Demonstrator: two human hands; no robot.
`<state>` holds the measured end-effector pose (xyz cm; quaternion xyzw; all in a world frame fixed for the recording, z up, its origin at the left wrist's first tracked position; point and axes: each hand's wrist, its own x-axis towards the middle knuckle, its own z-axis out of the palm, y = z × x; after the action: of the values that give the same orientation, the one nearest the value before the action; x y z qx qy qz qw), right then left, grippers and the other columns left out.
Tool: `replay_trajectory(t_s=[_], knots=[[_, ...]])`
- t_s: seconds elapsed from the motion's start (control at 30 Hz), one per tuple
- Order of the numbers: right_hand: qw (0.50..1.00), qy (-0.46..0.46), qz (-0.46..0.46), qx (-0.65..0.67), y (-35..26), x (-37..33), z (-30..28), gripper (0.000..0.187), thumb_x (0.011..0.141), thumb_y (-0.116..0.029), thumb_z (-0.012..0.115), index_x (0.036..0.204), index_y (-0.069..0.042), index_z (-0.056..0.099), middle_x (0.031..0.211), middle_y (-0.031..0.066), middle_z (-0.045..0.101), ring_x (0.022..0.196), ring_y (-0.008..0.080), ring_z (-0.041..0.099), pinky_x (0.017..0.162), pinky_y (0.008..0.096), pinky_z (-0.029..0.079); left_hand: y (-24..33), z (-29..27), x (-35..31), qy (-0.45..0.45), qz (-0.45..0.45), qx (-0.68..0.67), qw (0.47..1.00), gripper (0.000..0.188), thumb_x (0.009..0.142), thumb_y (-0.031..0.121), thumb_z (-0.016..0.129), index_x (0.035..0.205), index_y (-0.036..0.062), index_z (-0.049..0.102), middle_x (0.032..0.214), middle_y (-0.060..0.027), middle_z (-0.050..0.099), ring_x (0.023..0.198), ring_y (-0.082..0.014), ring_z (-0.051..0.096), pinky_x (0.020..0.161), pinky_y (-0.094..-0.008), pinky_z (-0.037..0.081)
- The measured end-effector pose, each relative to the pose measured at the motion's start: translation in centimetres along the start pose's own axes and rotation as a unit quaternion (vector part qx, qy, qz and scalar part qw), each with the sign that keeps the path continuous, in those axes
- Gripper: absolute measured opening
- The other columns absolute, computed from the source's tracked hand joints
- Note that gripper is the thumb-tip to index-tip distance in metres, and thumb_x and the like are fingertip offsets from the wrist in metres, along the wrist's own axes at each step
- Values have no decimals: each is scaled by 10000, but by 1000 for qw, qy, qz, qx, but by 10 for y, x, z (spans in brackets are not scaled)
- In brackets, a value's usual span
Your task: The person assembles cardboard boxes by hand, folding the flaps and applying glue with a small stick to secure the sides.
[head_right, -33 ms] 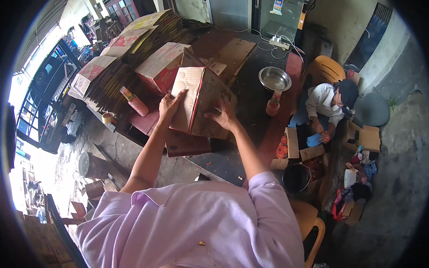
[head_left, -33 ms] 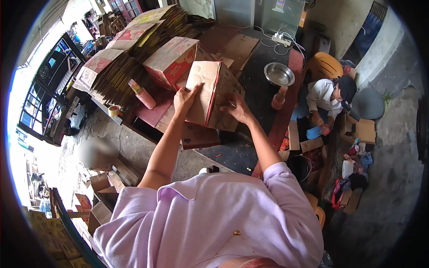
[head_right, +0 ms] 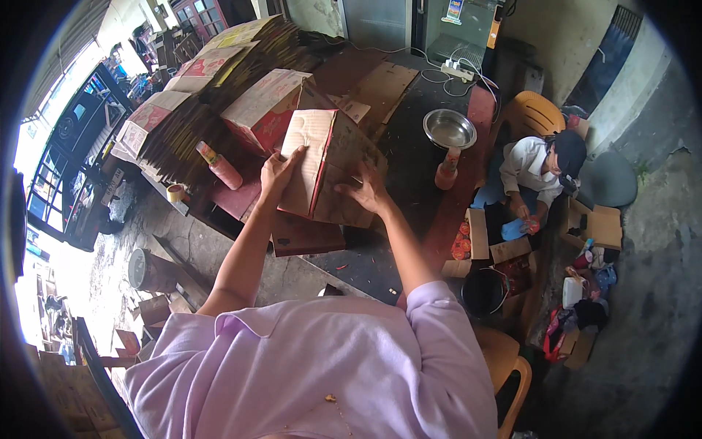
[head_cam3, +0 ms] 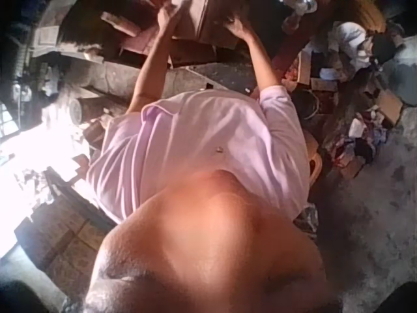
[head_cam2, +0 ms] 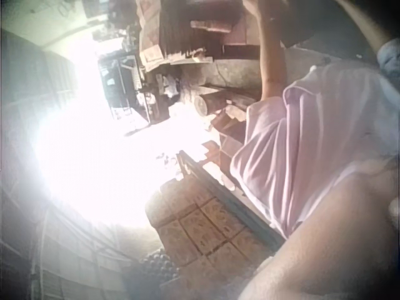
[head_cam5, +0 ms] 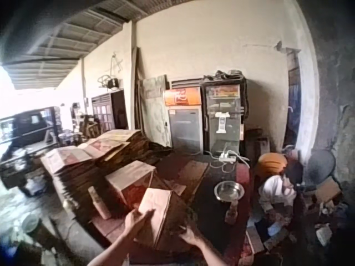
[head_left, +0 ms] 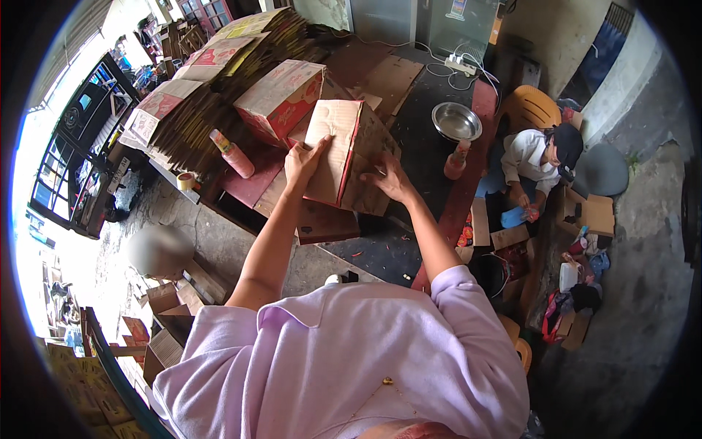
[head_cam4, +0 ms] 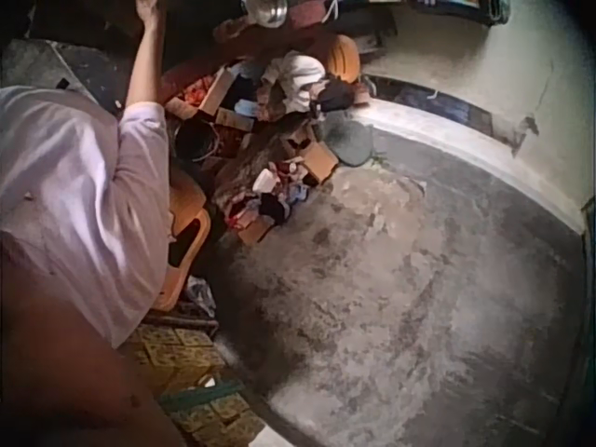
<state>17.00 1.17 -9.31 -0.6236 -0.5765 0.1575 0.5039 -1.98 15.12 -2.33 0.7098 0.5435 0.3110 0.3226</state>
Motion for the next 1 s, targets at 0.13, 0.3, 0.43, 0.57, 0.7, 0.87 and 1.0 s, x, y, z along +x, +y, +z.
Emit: replay_trajectory(t_s=[0.13,0.3,0.43,0.57,0.7,0.87,1.0], knots=[[999,1,41,29,-7,-8,-13,595,689,-448,765,1008,3,544,1008,179,569,977,311,546,850,406,435,9,-1,0,-15,-21,30,999,731,633,706,650,810,-2,625,784,-157,663,752,-243,653,708,-358,491],[998,-10,35,51,-8,-13,-22,541,713,-388,767,1001,5,532,975,155,575,944,270,562,824,389,446,14,0,-4,-24,-16,26,999,742,628,720,643,792,-4,625,777,-158,664,746,-254,653,709,-370,494],[992,-9,77,104,-9,-28,-35,442,744,-293,725,1006,2,526,986,151,584,972,267,570,856,369,452,23,-2,-5,-41,-20,23,999,743,628,723,640,771,-6,627,773,-160,666,752,-252,657,702,-374,497],[993,-9,64,97,1,-33,-34,322,772,-154,618,1046,-19,516,980,114,582,967,233,569,838,350,447,22,2,-3,-44,-3,37,998,776,633,722,638,802,-35,656,741,-183,666,729,-273,669,673,-380,501],[999,-21,24,35,13,-27,-37,276,770,-90,533,1037,-21,522,939,107,584,949,222,567,830,335,443,34,7,-8,-58,24,37,997,808,631,730,632,823,-54,668,730,-210,664,734,-299,673,685,-396,501],[999,-10,41,18,27,-31,-43,237,791,-94,534,1014,-13,525,933,108,593,954,221,568,839,335,444,33,16,-5,-39,16,39,998,836,620,746,623,908,-38,665,836,-229,666,830,-322,660,757,-405,491],[998,-13,53,37,27,-45,-54,276,824,-51,484,1090,2,532,1006,188,616,986,294,598,841,360,460,34,25,-1,-50,21,73,996,874,618,763,604,981,-31,645,932,-237,657,913,-335,640,807,-403,479]])
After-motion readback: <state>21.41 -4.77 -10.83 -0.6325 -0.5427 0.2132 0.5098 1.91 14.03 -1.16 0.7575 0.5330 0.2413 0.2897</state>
